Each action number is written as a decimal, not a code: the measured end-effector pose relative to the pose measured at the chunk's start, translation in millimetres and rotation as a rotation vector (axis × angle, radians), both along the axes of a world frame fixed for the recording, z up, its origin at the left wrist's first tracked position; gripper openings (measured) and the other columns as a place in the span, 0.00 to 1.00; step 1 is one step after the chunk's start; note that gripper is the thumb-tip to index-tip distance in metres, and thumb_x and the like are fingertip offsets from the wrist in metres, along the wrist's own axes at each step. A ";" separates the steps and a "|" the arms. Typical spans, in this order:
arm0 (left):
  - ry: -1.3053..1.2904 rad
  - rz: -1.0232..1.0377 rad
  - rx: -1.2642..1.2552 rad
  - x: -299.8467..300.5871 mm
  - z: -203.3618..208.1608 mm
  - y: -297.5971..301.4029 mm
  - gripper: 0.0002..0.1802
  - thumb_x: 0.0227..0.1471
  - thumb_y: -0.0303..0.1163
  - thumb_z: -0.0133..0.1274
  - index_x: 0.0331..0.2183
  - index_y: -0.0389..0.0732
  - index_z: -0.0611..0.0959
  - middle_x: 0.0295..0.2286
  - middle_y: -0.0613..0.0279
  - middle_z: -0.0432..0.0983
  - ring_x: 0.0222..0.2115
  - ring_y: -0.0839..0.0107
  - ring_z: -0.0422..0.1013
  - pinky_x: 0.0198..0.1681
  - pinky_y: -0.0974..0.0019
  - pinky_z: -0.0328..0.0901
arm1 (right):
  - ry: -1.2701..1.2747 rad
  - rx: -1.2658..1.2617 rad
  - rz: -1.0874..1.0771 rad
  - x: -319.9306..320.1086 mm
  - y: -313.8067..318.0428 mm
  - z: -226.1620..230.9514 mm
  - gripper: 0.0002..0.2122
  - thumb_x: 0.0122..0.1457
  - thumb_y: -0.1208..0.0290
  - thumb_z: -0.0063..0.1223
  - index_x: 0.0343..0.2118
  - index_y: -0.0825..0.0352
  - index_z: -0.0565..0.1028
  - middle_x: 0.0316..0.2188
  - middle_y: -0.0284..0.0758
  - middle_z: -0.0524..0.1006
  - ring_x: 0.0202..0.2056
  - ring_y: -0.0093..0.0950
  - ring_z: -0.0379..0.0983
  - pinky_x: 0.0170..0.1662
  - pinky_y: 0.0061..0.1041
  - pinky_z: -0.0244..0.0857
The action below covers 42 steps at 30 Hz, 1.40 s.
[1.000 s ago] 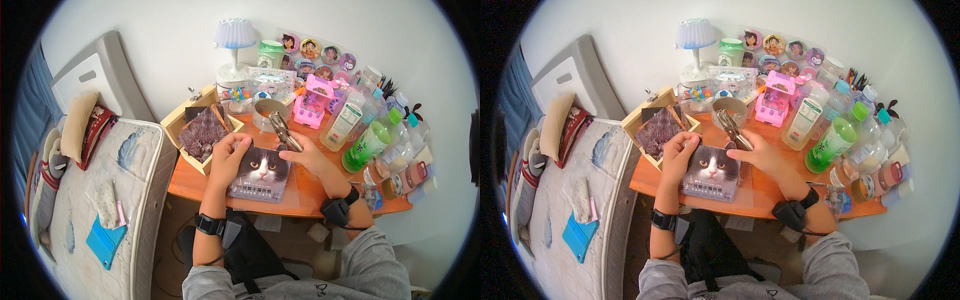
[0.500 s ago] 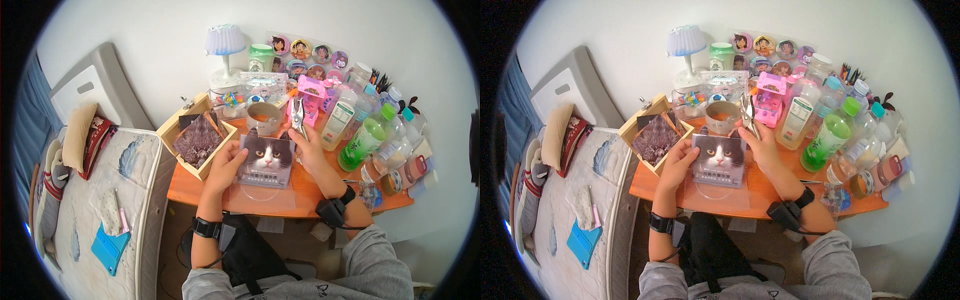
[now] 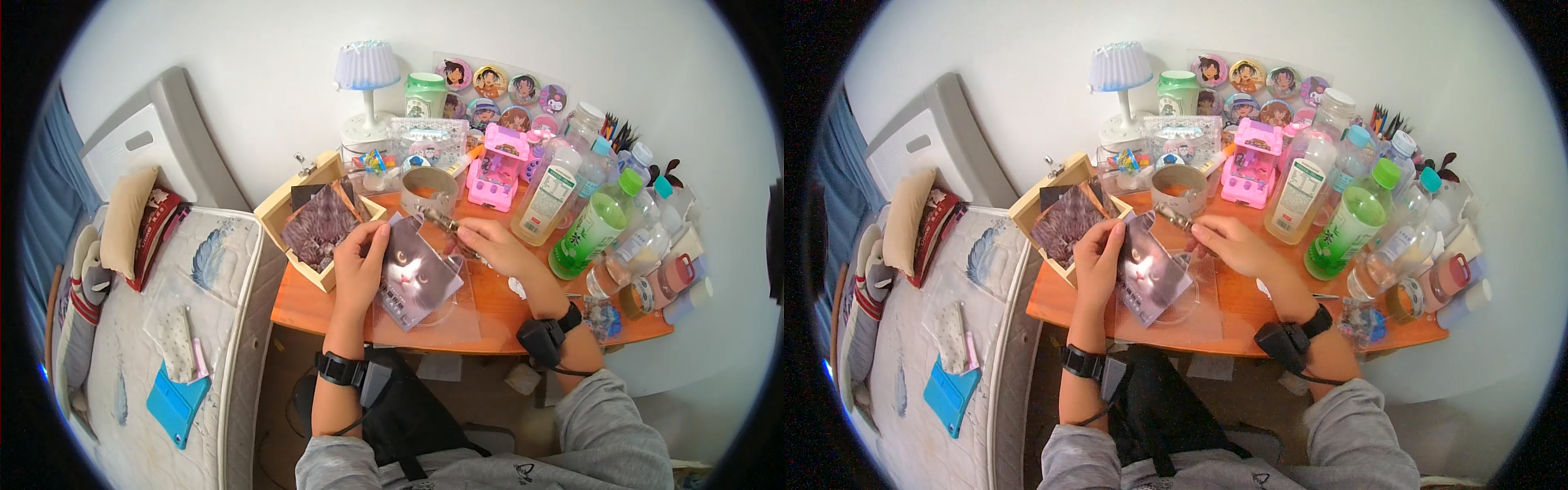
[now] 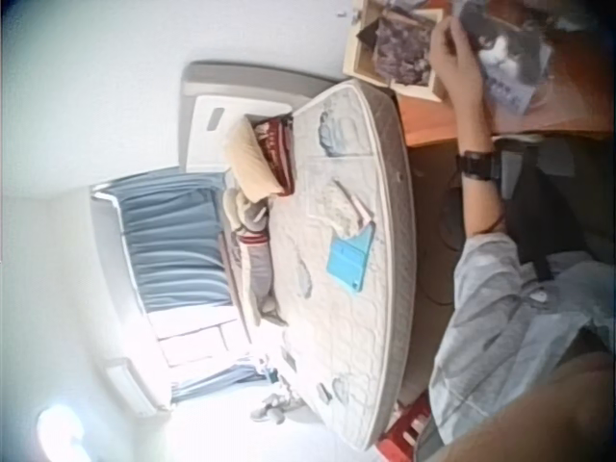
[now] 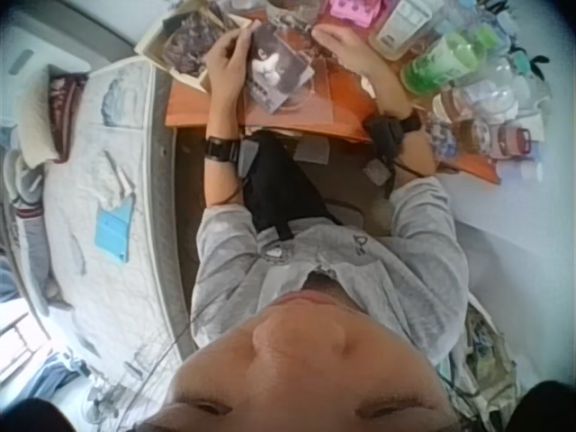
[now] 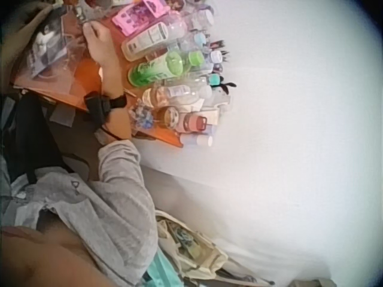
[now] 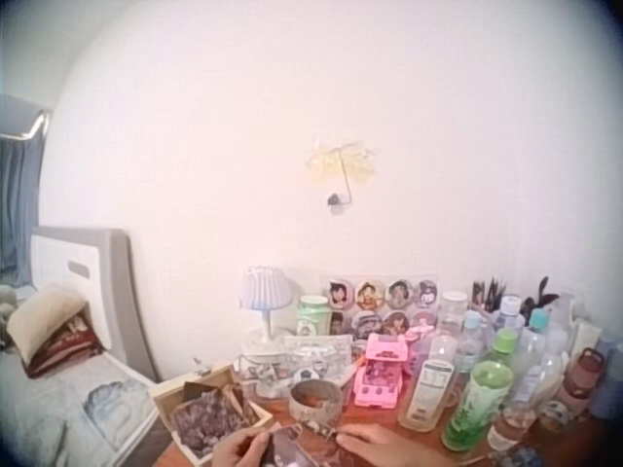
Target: Cutting out a paper cat image and cleaning the workspace.
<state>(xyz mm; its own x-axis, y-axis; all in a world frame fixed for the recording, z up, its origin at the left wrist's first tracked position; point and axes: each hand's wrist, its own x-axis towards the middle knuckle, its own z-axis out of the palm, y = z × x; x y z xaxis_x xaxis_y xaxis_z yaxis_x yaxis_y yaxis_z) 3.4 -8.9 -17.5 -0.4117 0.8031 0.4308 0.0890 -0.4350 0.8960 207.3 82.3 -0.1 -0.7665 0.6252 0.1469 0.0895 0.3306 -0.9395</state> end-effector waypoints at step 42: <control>0.350 0.252 0.038 1.1 3.1 -1.2 0.09 0.46 0.27 0.53 0.29 0.30 0.78 0.21 0.59 0.75 0.22 0.80 0.68 0.26 0.76 0.62 | -0.130 0.387 -0.342 -15.8 -21.9 -3.4 0.20 0.61 0.61 0.33 0.22 0.74 0.67 0.15 0.50 0.63 0.17 0.36 0.61 0.25 0.31 0.55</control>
<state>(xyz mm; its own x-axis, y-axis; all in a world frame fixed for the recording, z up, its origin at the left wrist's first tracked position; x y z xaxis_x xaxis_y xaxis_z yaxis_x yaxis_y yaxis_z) 4.4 -10.1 -14.4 -0.4165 0.6767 0.6071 0.4928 -0.3931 0.7763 191.5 60.4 -3.4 -0.5561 0.7611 0.3339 0.3604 0.5828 -0.7283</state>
